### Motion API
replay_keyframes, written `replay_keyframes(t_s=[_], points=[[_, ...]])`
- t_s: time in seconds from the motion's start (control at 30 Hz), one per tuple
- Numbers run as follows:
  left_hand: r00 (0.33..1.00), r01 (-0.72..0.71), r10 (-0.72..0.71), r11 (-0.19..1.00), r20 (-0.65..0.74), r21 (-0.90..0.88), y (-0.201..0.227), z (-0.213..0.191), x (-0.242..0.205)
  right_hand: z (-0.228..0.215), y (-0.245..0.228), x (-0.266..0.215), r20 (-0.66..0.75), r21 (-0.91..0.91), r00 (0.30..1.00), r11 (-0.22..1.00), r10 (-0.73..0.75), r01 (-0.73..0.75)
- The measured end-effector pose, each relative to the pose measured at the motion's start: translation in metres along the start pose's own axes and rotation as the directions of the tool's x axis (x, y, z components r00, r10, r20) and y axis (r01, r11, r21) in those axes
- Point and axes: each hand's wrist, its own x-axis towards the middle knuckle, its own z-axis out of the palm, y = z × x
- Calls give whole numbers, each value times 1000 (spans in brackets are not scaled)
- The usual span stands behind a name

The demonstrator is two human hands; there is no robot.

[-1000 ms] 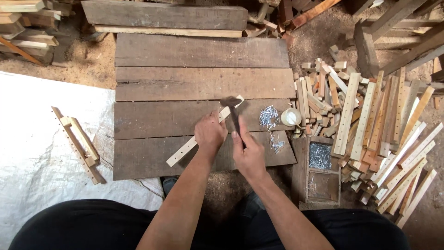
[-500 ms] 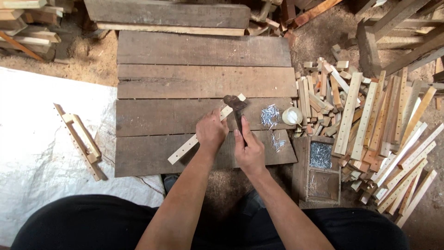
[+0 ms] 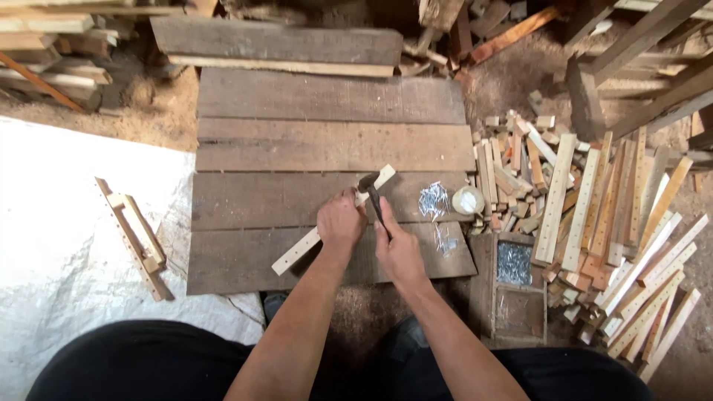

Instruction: Assemble small wooden frames by aligning slats, applying glue, and nailing them together with a hammer.

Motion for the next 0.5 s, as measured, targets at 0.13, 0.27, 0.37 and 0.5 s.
replay_keyframes(t_s=[0.13,0.27,0.37,0.5], points=[[1000,-7,7,1000,8,6,1,-1,-6,1,-6,-10,-65,-26,998,999,-25,24],[998,8,-8,1000,57,10,2,-8,-7,4,-4,-5,-14,-28,1000,999,14,-14],[993,45,-40,998,113,-44,6,-35,1,-2,-9,4,24,202,967,946,252,-252],[986,168,-121,782,118,-600,-35,-46,6,-33,-52,-5,76,498,880,747,468,-440]])
